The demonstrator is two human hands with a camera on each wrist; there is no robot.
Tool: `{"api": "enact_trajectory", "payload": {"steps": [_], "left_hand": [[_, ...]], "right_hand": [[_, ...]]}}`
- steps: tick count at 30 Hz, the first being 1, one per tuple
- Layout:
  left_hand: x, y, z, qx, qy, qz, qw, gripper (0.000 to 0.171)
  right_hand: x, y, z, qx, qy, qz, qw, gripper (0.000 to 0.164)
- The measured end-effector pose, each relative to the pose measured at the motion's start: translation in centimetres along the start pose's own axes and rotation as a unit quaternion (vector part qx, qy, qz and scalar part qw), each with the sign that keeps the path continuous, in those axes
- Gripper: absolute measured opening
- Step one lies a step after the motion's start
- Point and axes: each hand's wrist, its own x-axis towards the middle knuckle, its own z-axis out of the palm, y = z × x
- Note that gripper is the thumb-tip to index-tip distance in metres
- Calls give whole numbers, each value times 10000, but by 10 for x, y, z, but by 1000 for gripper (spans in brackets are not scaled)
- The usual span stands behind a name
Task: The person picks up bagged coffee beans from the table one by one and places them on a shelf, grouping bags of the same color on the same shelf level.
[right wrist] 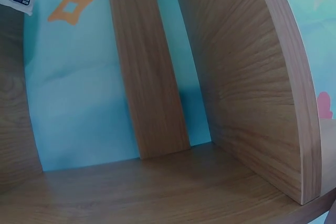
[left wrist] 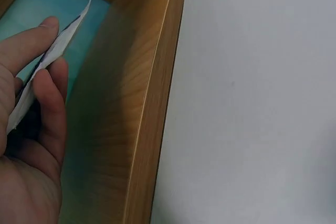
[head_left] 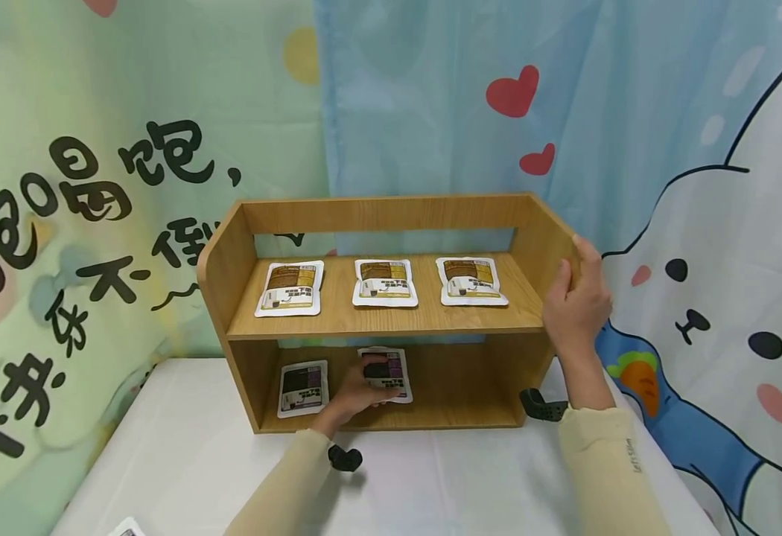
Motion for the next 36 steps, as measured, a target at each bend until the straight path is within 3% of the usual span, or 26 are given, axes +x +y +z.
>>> {"api": "enact_trajectory", "payload": {"steps": [6, 11, 16, 21, 32, 36], "left_hand": [[8, -2, 2, 60, -103, -147, 9998, 67], [12, 0, 6, 654, 4, -60, 9978, 66], [9, 5, 9, 967, 99, -231, 9950, 66], [6, 8, 9, 1194, 186, -152, 9926, 67], [4, -5, 11, 1486, 275, -506, 9872, 75], [1, -4, 10, 2022, 382, -592, 9768, 77]], "right_hand": [[0, 1, -6, -74, 3, -29, 10000, 33], [2, -1, -8, -9, 45, -13, 10000, 32], [2, -2, -8, 7, -31, -2, 10000, 33], [1, -1, -6, 38, -134, 65, 9999, 33], [5, -5, -5, 68, -180, -18, 9998, 33], [3, -4, -6, 72, -161, 66, 9998, 33]]}}
